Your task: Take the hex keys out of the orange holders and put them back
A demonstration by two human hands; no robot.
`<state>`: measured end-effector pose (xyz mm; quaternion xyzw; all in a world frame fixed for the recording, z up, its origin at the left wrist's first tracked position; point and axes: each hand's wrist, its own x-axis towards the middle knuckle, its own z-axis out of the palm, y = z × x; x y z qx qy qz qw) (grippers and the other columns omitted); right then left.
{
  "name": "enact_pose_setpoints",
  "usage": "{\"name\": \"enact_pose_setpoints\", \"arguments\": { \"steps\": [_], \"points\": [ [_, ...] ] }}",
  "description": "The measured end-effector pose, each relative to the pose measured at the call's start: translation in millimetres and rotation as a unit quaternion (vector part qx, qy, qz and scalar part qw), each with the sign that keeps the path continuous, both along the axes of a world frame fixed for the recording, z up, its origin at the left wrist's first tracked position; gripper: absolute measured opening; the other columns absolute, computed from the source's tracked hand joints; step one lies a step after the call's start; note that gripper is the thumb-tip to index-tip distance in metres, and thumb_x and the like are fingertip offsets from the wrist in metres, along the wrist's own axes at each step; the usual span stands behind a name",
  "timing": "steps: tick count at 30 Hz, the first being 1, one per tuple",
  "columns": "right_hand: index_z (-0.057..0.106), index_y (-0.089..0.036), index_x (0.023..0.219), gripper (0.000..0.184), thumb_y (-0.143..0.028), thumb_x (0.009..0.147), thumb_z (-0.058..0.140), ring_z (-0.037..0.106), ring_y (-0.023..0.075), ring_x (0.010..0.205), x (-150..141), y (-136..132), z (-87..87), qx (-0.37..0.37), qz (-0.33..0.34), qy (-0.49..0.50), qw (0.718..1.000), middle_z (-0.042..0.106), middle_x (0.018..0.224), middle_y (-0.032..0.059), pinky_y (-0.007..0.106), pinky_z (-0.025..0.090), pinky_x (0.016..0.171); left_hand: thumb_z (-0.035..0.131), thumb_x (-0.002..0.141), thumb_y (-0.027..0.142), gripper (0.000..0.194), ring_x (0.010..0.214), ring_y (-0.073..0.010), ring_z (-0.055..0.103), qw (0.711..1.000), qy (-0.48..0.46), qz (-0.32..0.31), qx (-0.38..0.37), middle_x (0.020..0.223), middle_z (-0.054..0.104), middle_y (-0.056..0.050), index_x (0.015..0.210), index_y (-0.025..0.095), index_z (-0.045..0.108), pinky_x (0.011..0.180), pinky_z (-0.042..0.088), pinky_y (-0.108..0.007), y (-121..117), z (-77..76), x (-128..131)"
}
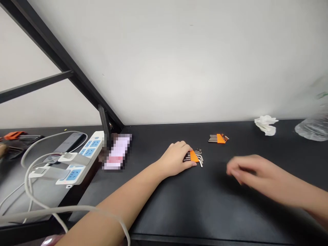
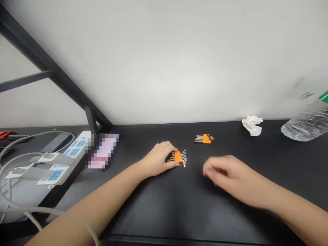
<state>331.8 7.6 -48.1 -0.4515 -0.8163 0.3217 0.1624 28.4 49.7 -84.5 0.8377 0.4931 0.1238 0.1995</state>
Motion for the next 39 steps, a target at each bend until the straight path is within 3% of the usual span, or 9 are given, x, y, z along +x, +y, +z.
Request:
{"name": "enact_pose_setpoints", "arguments": {
  "steps": [4, 6, 11, 19, 23, 28, 35, 39],
  "points": [
    [0.069, -0.024, 0.095, 0.019, -0.029, 0.096, 0.051, 0.062, 0.0188, 0.070, -42.3, 66.6, -23.0, 0.083, 0.005, -0.018, 0.996, 0.068, 0.079, 0.0030, 0.033, 0.051, 0.067, 0.073, 0.087, 0.051, 0.040, 0.106, -0.0244, 0.060, 1.000, -0.007, -0.001, 0.009, 0.114, 0.064, -0.004, 0.117, 0.026, 0.063, 0.094, 0.044, -0.041, -0.8, 2.3, 0.2],
    [0.069, -0.022, 0.104, 0.018, -0.027, 0.096, 0.054, 0.064, 0.0206, 0.082, -57.5, 77.9, -37.9, 0.138, 0.034, 0.000, 0.990, 0.068, 0.090, 0.0059, 0.036, 0.051, 0.077, 0.073, 0.087, 0.050, 0.037, 0.105, -0.0242, 0.060, 1.000, -0.003, 0.001, 0.009, 0.113, 0.064, -0.004, 0.114, 0.025, 0.064, 0.092, 0.044, -0.041, -1.1, 3.8, 0.5],
    [0.069, -0.023, 0.108, 0.018, -0.027, 0.099, 0.054, 0.064, 0.0207, 0.088, -66.8, 80.3, -58.8, 0.125, 0.045, 0.018, 0.991, 0.067, 0.100, 0.0070, 0.036, 0.051, 0.078, 0.072, 0.087, 0.049, 0.034, 0.100, -0.0230, 0.060, 1.000, -0.003, -0.002, 0.006, 0.107, 0.064, -0.003, 0.111, 0.025, 0.065, 0.088, 0.044, -0.039, -0.3, 4.9, 1.2],
    [0.060, -0.022, 0.087, 0.011, -0.023, 0.097, 0.055, 0.059, 0.0178, 0.080, -66.8, 86.1, -54.4, 0.092, 0.037, -0.009, 0.995, 0.063, 0.089, 0.0028, 0.033, 0.046, 0.072, 0.072, 0.088, 0.048, 0.034, 0.100, -0.0228, 0.060, 1.000, 0.006, -0.007, 0.008, 0.108, 0.063, -0.004, 0.111, 0.024, 0.064, 0.087, 0.042, -0.039, 0.9, 3.3, 3.3],
    [0.056, -0.022, 0.085, 0.009, -0.024, 0.091, 0.062, 0.057, 0.0164, 0.075, -65.5, 84.3, -51.8, 0.056, 0.029, 0.005, 0.998, 0.063, 0.089, 0.0013, 0.031, 0.046, 0.066, 0.073, 0.087, 0.047, 0.034, 0.100, -0.0226, 0.060, 1.000, 0.007, -0.001, 0.011, 0.109, 0.063, -0.003, 0.111, 0.024, 0.064, 0.085, 0.042, -0.038, 0.2, 3.5, 4.3],
    [0.059, -0.023, 0.088, 0.006, -0.017, 0.091, 0.057, 0.058, 0.0157, 0.072, -58.1, 79.1, -53.0, 0.022, 0.029, 0.043, 0.998, 0.063, 0.083, -0.0004, 0.030, 0.047, 0.065, 0.074, 0.086, 0.047, 0.034, 0.101, -0.0230, 0.060, 1.000, 0.011, 0.002, 0.008, 0.110, 0.064, -0.003, 0.110, 0.025, 0.065, 0.087, 0.042, -0.039, -0.1, 3.4, 4.9],
    [0.064, -0.021, 0.084, 0.016, -0.010, 0.091, 0.055, 0.063, 0.0169, 0.081, -47.8, 70.4, -48.6, 0.111, 0.114, 0.080, 0.984, 0.069, 0.091, 0.0027, 0.032, 0.050, 0.076, 0.074, 0.087, 0.048, 0.037, 0.103, -0.0238, 0.060, 1.000, 0.011, -0.003, 0.016, 0.112, 0.064, -0.004, 0.114, 0.025, 0.064, 0.088, 0.042, -0.040, 0.9, 2.4, 4.2],
    [0.066, -0.021, 0.091, 0.012, -0.012, 0.091, 0.059, 0.063, 0.0182, 0.080, -47.8, 68.6, -49.7, 0.139, 0.104, 0.063, 0.983, 0.068, 0.089, 0.0038, 0.032, 0.050, 0.073, 0.074, 0.086, 0.048, 0.036, 0.102, -0.0237, 0.060, 1.000, 0.010, -0.003, 0.015, 0.111, 0.064, -0.004, 0.113, 0.025, 0.064, 0.087, 0.043, -0.040, 0.9, 2.0, 4.6]
  ]
}}
